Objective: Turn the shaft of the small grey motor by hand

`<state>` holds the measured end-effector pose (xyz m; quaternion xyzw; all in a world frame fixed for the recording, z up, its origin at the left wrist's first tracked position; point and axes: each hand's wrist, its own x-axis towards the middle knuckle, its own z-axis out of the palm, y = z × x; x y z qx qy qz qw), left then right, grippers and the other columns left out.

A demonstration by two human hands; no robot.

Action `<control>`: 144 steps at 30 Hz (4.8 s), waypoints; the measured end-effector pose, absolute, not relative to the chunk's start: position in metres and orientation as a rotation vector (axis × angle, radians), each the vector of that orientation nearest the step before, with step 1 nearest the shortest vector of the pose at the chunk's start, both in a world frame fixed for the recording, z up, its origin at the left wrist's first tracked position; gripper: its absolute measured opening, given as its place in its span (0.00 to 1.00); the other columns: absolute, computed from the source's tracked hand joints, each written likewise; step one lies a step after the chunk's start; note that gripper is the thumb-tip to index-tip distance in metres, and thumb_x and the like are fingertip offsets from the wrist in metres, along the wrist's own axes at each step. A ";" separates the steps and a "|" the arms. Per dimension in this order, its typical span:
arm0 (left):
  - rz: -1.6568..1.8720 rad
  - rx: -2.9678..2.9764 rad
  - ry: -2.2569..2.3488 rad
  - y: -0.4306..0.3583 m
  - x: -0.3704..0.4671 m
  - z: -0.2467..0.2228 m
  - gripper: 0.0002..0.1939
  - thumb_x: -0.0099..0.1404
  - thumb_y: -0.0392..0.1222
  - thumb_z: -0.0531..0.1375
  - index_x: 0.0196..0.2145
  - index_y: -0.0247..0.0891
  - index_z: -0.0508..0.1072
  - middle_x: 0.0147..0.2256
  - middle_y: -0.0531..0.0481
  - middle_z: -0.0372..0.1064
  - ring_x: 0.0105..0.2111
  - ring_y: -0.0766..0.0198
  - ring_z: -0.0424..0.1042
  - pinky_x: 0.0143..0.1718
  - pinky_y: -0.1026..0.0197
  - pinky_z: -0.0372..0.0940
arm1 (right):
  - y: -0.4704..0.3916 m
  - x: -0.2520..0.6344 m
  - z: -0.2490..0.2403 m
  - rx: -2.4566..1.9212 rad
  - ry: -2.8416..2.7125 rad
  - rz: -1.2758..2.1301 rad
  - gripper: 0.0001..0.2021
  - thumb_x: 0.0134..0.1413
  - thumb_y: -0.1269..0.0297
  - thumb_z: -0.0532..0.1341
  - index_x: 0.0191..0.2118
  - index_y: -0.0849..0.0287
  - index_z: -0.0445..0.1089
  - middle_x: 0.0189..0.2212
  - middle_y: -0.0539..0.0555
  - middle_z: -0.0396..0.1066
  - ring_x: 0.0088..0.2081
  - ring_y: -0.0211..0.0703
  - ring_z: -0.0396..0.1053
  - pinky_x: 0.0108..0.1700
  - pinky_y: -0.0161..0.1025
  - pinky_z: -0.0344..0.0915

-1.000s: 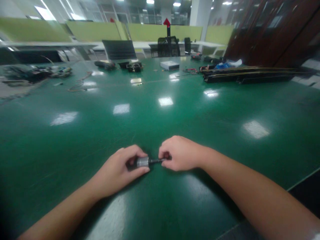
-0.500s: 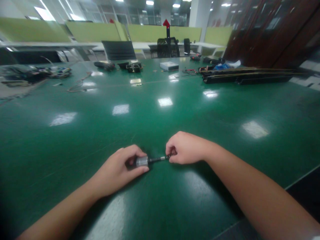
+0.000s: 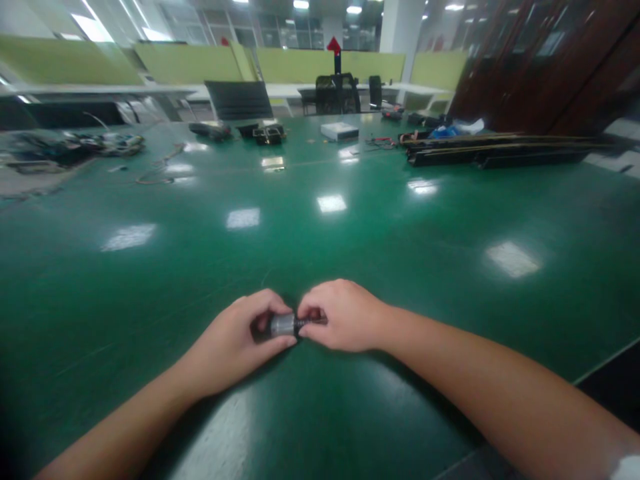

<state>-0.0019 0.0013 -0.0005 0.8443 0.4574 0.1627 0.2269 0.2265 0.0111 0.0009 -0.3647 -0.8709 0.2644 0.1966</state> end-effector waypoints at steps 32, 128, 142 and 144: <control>0.460 2.302 1.237 0.001 -0.002 0.002 0.11 0.59 0.48 0.66 0.37 0.42 0.74 0.31 0.54 0.69 0.30 0.62 0.67 0.32 0.61 0.58 | 0.011 0.230 -0.001 -0.882 -2.498 0.648 0.06 0.55 0.68 0.65 0.39 0.60 0.76 0.33 0.51 0.74 0.35 0.39 0.69 0.38 0.34 0.60; 0.381 2.289 1.320 0.023 -0.014 0.017 0.11 0.56 0.43 0.67 0.37 0.43 0.73 0.35 0.52 0.72 0.35 0.56 0.69 0.37 0.56 0.57 | 0.035 0.219 0.007 -1.017 -2.346 0.937 0.09 0.50 0.68 0.68 0.39 0.57 0.76 0.33 0.48 0.75 0.35 0.38 0.71 0.42 0.36 0.62; 0.464 2.303 1.355 -0.004 -0.006 0.019 0.10 0.59 0.43 0.65 0.39 0.43 0.74 0.31 0.53 0.69 0.30 0.60 0.67 0.32 0.60 0.57 | 0.008 0.219 0.008 -0.992 -2.316 0.789 0.07 0.50 0.69 0.67 0.37 0.59 0.76 0.29 0.49 0.71 0.30 0.35 0.67 0.33 0.32 0.61; 0.477 2.291 1.359 -0.006 -0.006 0.020 0.09 0.59 0.43 0.65 0.39 0.42 0.74 0.31 0.53 0.69 0.31 0.59 0.68 0.32 0.61 0.58 | 0.008 0.217 0.005 -0.989 -2.290 0.805 0.08 0.50 0.70 0.67 0.38 0.60 0.75 0.30 0.49 0.71 0.30 0.35 0.67 0.33 0.31 0.61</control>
